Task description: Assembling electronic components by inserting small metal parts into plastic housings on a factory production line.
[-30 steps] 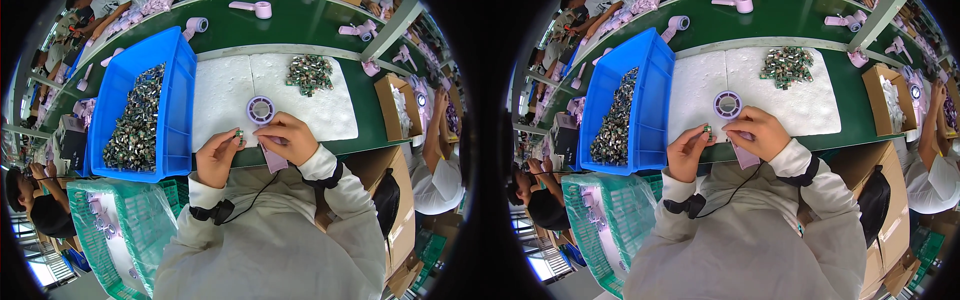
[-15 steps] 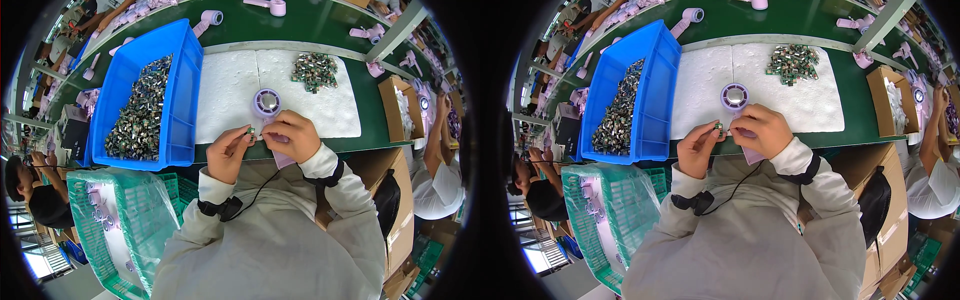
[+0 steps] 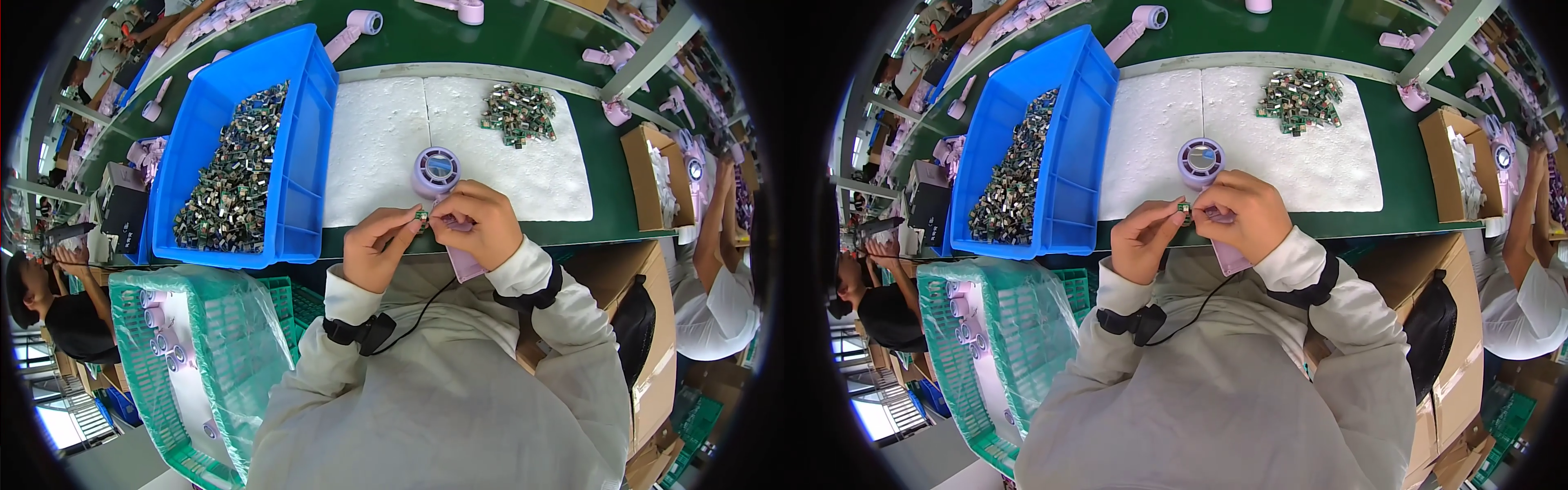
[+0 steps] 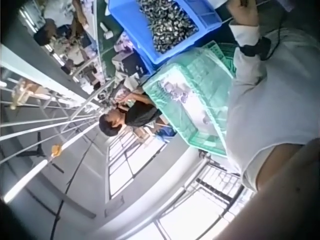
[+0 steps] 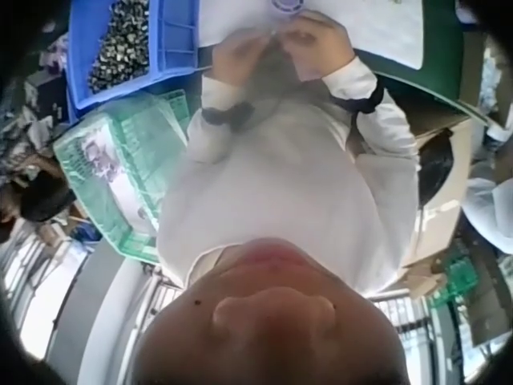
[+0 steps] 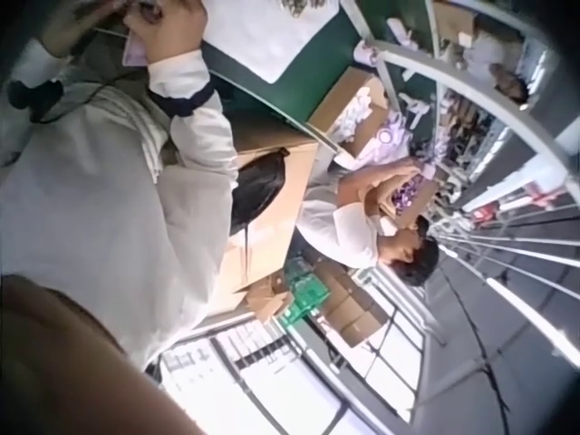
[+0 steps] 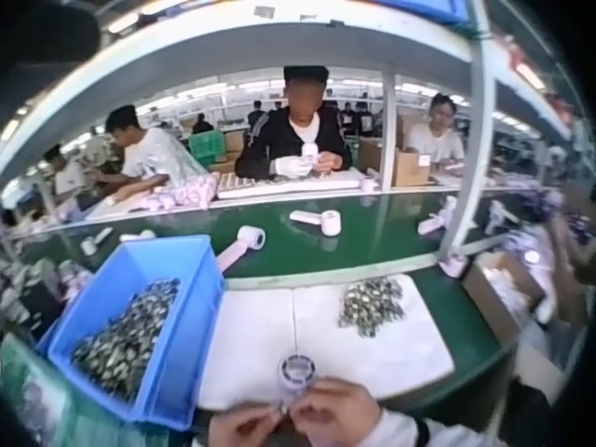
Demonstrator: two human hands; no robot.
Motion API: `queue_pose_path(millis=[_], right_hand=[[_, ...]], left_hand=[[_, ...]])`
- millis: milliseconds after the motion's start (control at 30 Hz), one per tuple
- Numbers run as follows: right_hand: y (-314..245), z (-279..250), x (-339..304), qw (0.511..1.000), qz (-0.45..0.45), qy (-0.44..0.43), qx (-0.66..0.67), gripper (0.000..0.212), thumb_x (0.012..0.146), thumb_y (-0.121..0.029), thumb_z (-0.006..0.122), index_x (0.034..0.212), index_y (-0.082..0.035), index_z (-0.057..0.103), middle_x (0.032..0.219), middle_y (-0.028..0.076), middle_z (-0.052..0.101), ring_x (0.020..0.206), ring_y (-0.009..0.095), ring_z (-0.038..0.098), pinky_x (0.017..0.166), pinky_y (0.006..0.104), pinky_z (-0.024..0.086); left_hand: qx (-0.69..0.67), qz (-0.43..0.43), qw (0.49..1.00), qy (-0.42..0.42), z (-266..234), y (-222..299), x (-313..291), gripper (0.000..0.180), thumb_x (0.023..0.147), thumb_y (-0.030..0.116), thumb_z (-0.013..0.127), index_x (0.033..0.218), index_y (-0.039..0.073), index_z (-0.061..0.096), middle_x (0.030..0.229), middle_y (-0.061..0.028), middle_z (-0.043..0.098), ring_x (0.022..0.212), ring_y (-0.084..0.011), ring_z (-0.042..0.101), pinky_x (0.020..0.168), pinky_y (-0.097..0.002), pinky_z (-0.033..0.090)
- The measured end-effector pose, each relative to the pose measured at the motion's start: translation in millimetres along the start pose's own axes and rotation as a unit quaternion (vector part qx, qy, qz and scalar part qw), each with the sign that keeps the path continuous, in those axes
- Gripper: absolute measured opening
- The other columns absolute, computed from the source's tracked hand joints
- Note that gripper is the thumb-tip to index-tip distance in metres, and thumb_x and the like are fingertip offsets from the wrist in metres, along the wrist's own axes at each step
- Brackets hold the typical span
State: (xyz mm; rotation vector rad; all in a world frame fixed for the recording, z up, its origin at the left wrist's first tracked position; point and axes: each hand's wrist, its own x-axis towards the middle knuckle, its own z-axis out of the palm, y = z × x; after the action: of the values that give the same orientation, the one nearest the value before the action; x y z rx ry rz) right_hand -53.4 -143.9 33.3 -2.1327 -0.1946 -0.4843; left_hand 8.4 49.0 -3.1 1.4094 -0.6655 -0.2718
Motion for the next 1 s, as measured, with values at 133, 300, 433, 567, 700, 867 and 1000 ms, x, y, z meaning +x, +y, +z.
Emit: queue_pose_path(millis=[133,300,433,567,700,867,1000], right_hand=[[-1.2,-6.4,1.7,0.996,0.044,-0.018,0.073,0.015,0.077,-0.002,0.08,0.091,-0.003,0.073,0.075,0.003,0.054,0.061,0.012,0.045,0.054,0.0268,0.037],[4.7,-4.4,1.0,0.992,0.058,-0.042,0.101,0.014,0.081,-0.002,0.08,0.094,-0.002,0.074,0.075,0.002,0.054,0.062,0.009,0.044,0.055,0.0257,0.036],[7.7,0.2,1.2,0.984,0.09,-0.035,0.148,0.014,0.081,-0.001,0.079,0.093,-0.002,0.074,0.075,0.002,0.055,0.062,0.009,0.043,0.056,0.0252,0.036],[6.8,-0.1,0.8,0.983,0.106,-0.038,0.144,0.015,0.081,-0.001,0.079,0.095,-0.002,0.073,0.075,0.002,0.054,0.062,0.008,0.043,0.057,0.0243,0.036],[-1.2,-6.8,4.9,0.992,0.089,-0.044,0.072,0.018,0.08,-0.002,0.079,0.097,-0.004,0.074,0.08,0.002,0.056,0.065,0.01,0.047,0.058,0.0259,0.04],[-7.5,-18.0,6.7,0.991,-0.039,-0.127,0.012,0.025,0.077,-0.004,0.08,0.101,-0.009,0.075,0.089,0.002,0.056,0.072,0.016,0.055,0.064,0.0289,0.048],[-7.6,-15.6,6.0,0.983,-0.1,-0.141,-0.055,0.028,0.076,-0.004,0.079,0.103,-0.011,0.076,0.094,0.003,0.057,0.077,0.02,0.058,0.067,0.0299,0.051]], left_hand=[[-0.139,-0.056,0.988,-0.044,-13.0,-1.5,3.5,0.025,0.095,-0.006,0.063,0.119,-0.003,0.068,0.11,-0.0141,0.069,0.095,-0.0204,0.069,0.086,-0.0297,0.058],[-0.146,-0.096,0.981,-0.082,-21.3,-2.2,7.4,0.025,0.094,-0.006,0.063,0.119,-0.002,0.068,0.108,-0.015,0.069,0.094,-0.0228,0.07,0.085,-0.0308,0.058],[-0.135,-0.074,0.984,-0.089,-21.8,-6.0,8.6,0.025,0.095,-0.004,0.063,0.119,0.0,0.069,0.109,-0.0148,0.069,0.095,-0.0233,0.07,0.085,-0.031,0.058],[-0.104,-0.059,0.99,-0.079,-18.1,-5.7,8.4,0.023,0.095,-0.005,0.062,0.117,-0.004,0.069,0.107,-0.0158,0.069,0.096,-0.022,0.069,0.084,-0.0326,0.058],[-0.09,-0.049,0.994,-0.034,-10.9,-3.3,7.8,0.023,0.096,-0.004,0.062,0.118,-0.005,0.067,0.109,-0.015,0.07,0.098,-0.0217,0.069,0.086,-0.0334,0.059],[-0.116,-0.072,0.991,0.011,-9.0,-5.1,8.3,0.024,0.098,-0.002,0.06,0.122,-0.005,0.064,0.113,-0.0136,0.069,0.1,-0.019,0.069,0.088,-0.0309,0.058],[-0.09,-0.078,0.993,0.022,-6.1,-3.5,8.8,0.025,0.099,-0.001,0.059,0.124,-0.004,0.063,0.112,-0.0131,0.069,0.101,-0.0182,0.069,0.088,-0.0314,0.058]])
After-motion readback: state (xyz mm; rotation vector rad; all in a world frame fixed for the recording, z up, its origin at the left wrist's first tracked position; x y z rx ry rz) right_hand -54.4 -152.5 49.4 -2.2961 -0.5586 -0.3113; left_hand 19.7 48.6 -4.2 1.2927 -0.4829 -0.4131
